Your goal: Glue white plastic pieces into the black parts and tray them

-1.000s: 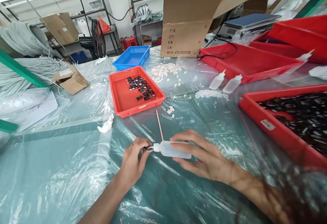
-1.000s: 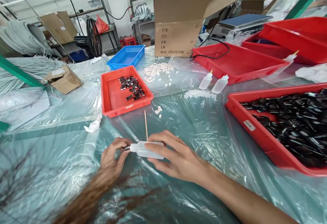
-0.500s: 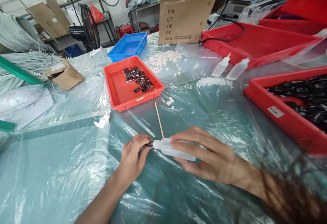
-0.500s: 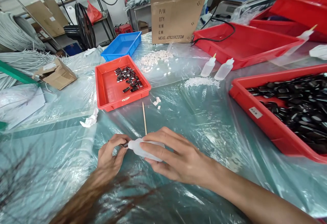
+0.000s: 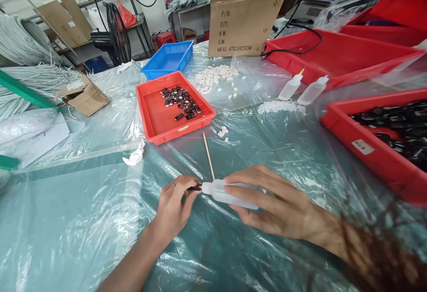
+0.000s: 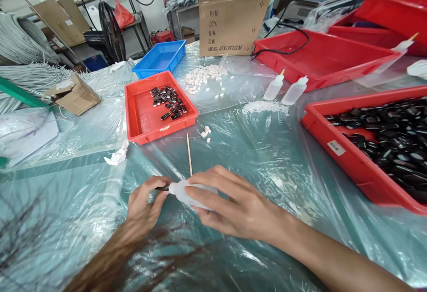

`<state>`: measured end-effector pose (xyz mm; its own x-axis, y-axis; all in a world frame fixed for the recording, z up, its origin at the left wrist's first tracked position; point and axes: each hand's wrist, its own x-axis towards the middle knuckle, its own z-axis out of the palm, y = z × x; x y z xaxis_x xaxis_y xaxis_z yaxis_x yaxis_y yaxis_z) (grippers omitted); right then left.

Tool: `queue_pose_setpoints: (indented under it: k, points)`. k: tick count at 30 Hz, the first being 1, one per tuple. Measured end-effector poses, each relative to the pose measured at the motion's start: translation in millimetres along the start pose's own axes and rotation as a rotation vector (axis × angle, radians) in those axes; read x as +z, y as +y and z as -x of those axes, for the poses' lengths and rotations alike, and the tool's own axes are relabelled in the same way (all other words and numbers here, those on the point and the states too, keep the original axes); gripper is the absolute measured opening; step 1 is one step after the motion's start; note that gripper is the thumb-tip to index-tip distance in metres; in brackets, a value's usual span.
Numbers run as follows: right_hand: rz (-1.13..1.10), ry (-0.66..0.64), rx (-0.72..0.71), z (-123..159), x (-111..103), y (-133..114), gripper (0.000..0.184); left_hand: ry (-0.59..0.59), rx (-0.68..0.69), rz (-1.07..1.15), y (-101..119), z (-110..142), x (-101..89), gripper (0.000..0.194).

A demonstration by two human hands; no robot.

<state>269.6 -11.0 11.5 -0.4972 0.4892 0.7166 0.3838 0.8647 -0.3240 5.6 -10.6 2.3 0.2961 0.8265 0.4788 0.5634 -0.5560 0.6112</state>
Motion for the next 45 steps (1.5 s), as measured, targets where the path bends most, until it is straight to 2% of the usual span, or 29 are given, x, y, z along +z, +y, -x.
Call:
queue_pose_setpoints:
  k: [2,5,7,8,10,13,15,19,24,28,32,36,39,41,43,45]
  points:
    - [-0.217,0.083,0.206,-6,0,3,0.059,0.025,-0.040,0.038,3,0,-0.6,0.009]
    - [-0.657,0.183,0.592,-10,6,16,0.030,-0.007,-0.085,0.069,9,-2,-3.2,0.012]
    - [-0.893,0.205,0.773,-10,16,29,0.030,-0.042,-0.096,0.070,11,-2,-4.2,0.017]
    - [-0.942,0.184,0.821,-8,22,36,0.034,-0.052,-0.098,0.069,12,-2,-4.0,0.020]
    - [-0.871,0.121,0.831,-4,36,49,0.042,-0.059,-0.109,0.065,10,1,-2.2,0.023]
    - [-0.581,0.002,0.745,4,50,62,0.038,-0.074,-0.123,0.056,3,6,2.8,0.022]
    - [-0.462,-0.048,0.693,8,52,70,0.037,-0.075,-0.110,0.061,-2,8,6.2,0.022]
    - [-0.411,-0.087,0.602,12,40,94,0.052,-0.034,-0.066,0.078,-12,10,11.0,0.017]
    - [-0.247,-0.043,0.629,1,41,128,0.032,-0.039,-0.046,0.068,-15,9,13.4,0.010]
    - [-0.177,-0.042,0.603,-16,53,137,0.019,-0.072,-0.012,0.103,-11,11,12.4,0.009]
    - [-0.159,0.044,0.606,-20,46,124,0.021,-0.089,0.017,0.121,-7,15,9.6,0.014]
    - [-0.200,0.154,0.589,-17,26,78,0.023,-0.065,0.030,0.102,-5,17,7.9,0.017]
    - [-0.278,0.137,0.417,-19,21,30,0.013,-0.057,-0.014,0.066,-4,18,7.8,0.015]
    - [-0.299,0.113,0.269,-21,24,3,0.024,-0.055,-0.053,0.046,-3,18,7.4,0.015]
    - [-0.289,0.100,0.183,-23,30,-13,0.033,-0.065,-0.072,0.014,-2,19,6.6,0.014]
    - [-0.272,0.096,0.152,-23,37,-20,0.036,-0.096,-0.074,-0.028,-1,19,5.7,0.012]
